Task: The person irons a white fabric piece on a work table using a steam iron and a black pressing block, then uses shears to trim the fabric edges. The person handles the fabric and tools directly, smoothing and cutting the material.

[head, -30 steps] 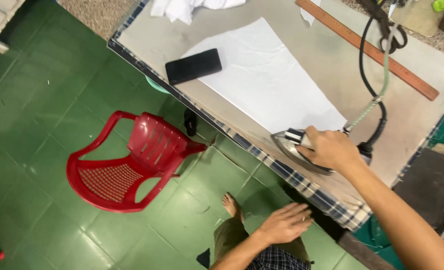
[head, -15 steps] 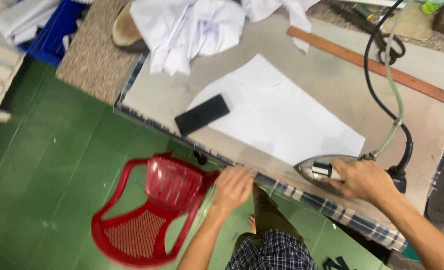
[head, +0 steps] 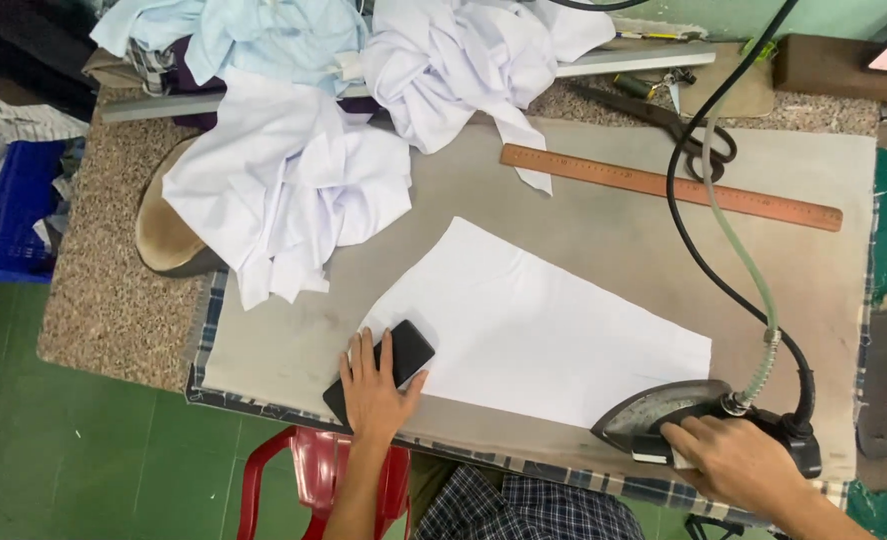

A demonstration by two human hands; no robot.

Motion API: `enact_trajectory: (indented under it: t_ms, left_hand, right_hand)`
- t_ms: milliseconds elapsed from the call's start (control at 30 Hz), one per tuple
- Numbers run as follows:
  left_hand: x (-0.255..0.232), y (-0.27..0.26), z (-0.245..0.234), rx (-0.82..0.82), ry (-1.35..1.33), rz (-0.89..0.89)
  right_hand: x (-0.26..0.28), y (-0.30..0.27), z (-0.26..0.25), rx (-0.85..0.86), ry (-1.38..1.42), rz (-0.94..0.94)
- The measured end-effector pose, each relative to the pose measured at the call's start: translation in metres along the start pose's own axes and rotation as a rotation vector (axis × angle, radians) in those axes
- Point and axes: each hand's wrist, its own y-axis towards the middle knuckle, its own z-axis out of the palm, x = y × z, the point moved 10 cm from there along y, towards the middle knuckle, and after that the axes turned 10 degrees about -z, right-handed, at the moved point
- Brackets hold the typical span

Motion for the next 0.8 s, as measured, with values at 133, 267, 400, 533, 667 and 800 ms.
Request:
enact_trajectory:
  t_ms: [133, 267, 400, 533, 667, 800]
  left_hand:
    - [-0.003, 0.003, -0.005, -0.02, 0.016, 0.025]
    - [0.001, -0.001, 0.0, -0.047, -0.031, 0.06]
    - [0.022, -0.01, 0.023, 0.102, -0.121, 0.139]
    - [0.044, -0.002, 0.01, 0.074, -0.095, 0.209]
    - [0.076, 0.004, 0.014, 0.07, -0.079, 0.184]
    - [0.085, 0.005, 0.013, 0.038, -0.168, 0.163]
  right_hand:
    - [-0.001, -0.001, 0.005, 0.053, 0.032, 0.019]
    - [0.001, -0.002, 0.014, 0.005, -0.001, -0.014]
    - [0.008, 0.002, 0.008, -0.068, -0.045, -0.027]
    - [0.028, 0.03, -0.02, -0.122, -0.046, 0.041]
    - [0.056, 0.078, -0.059, -0.255, -0.027, 0.043]
    - [0.09, 0.135, -0.099, -0.341, -0.014, 0.049]
